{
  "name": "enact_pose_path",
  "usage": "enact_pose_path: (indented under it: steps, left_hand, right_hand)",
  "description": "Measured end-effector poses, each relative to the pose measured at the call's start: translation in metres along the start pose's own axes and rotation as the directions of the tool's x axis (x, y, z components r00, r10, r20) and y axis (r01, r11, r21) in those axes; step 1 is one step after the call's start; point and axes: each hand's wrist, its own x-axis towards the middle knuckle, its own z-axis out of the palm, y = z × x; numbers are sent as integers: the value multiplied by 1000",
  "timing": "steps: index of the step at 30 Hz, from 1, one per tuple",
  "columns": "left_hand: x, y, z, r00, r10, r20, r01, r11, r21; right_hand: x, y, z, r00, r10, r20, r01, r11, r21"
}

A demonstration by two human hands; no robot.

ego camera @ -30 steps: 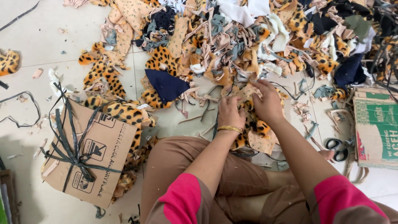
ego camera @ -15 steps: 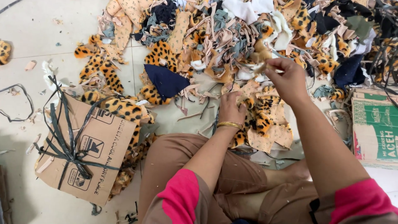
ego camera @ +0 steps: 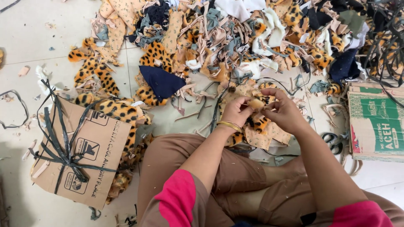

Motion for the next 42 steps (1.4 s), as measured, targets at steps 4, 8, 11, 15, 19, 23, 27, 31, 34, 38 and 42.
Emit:
enact_pose_path:
  steps: [4, 8, 11, 15, 19, 23, 27, 31, 34, 38, 42]
  left_hand:
    - [5, 1, -2, 993, -112, -37, 89, 920, -382]
    - [7, -22, -7, 944, -141, -299, 245, 906, 345]
    - [14, -43, -8, 926, -130, -354, 276, 873, 402]
    - [15, -53, -1, 954, -17, -300, 159, 876, 454]
    - [17, -66, 2, 965, -225, -136, 257, 701, 665]
    - [16, -44, -6, 956, -174, -235, 277, 797, 537]
    - [19, -60, -8, 921, -243, -305, 368, 802, 471]
    - [20, -33, -15, 896, -341, -284, 435, 798, 416]
    - [22, -28, -17, 884, -379, -273, 462, 789, 405]
    - [18, -5, -20, 864, -393, -314, 492, 792, 361]
    - [9, 16, -20, 850, -423, -314, 507, 819, 269]
  right_hand:
    - [10, 9, 13, 999, -12, -31, 11, 1000, -20]
    - [12, 20, 18, 984, -131, -122, 87, 946, -313]
    - [13, 36, 21, 969, -225, -106, 145, 857, -494]
    - [17, 47, 40, 953, -303, -1, 229, 722, -653]
    - [32, 82, 52, 949, -295, 109, 254, 511, -821]
    - [67, 113, 47, 933, -358, -46, 197, 612, -766]
    - [77, 76, 63, 919, -391, -57, 210, 606, -767]
    - [97, 76, 76, 920, -391, -19, 234, 588, -774]
    - [113, 89, 83, 959, -284, 7, 174, 566, -806]
    - [123, 84, 80, 977, -214, 27, 132, 497, -857]
    - [110, 29, 83, 957, -288, -25, 150, 566, -811]
